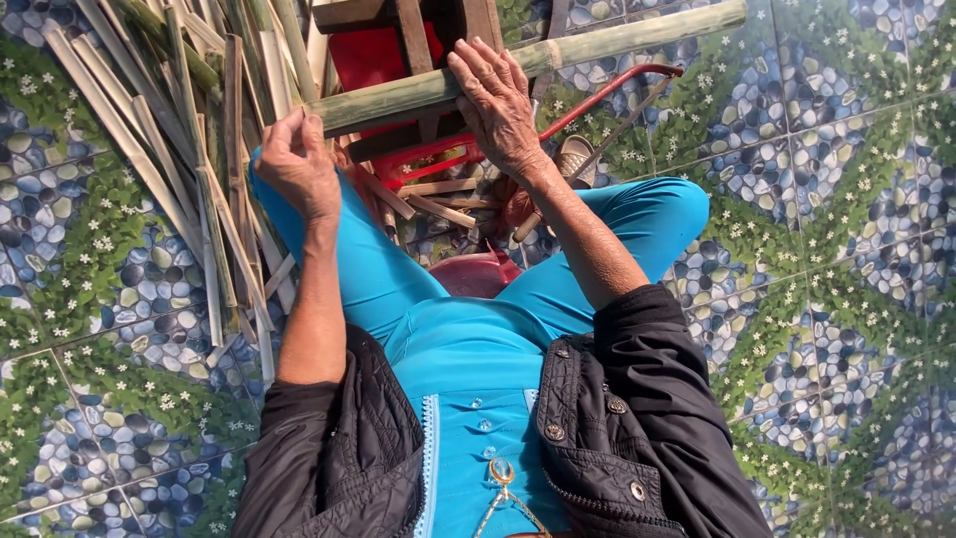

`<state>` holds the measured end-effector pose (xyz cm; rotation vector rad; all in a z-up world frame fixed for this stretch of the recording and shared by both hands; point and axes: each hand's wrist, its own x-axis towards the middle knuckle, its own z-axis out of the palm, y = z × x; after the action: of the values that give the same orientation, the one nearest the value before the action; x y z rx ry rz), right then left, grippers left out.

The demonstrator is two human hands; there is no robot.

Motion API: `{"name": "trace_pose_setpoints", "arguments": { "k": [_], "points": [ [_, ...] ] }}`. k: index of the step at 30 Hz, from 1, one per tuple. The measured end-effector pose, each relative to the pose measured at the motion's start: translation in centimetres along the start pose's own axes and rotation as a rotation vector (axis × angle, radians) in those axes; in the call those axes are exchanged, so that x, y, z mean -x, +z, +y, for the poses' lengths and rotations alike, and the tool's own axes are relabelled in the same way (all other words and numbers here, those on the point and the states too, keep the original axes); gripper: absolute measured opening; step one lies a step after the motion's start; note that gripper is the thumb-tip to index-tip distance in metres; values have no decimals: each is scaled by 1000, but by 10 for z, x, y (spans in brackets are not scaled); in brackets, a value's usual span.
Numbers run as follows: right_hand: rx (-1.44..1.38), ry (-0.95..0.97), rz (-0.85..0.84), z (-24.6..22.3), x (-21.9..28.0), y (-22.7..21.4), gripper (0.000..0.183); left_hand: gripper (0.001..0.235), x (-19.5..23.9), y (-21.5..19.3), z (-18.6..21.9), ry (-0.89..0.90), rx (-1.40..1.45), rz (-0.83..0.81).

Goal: The person sits cross-legged on a tiled floor and uses a red bow saw to cut a long bamboo pole resting on a small wooden stand. The person repeatedly positions the bamboo, saws through it, and adjusts the pole to continue cutting.

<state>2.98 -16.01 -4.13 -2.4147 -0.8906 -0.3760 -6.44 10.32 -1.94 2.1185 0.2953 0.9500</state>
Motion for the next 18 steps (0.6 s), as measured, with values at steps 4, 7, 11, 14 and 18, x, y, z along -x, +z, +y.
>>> {"name": "trace_pose_setpoints", "arguments": {
  "k": [4,7,11,14,18],
  "points": [
    [67,40,11,4,4,3,43,8,-3,-3,-17,-8,-20,-81],
    [53,46,9,2,2,2,44,9,0,1,-19,-58,40,-61],
    [17,40,16,-4,0,-5,43,6,0,1,-10,-118,70,-45],
    [61,48,15,-2,2,1,44,4,0,2,-12,-103,62,-48],
    [33,61,33,-3,1,1,42,3,-1,-1,-11,-150,156,-76]
  ]
}}
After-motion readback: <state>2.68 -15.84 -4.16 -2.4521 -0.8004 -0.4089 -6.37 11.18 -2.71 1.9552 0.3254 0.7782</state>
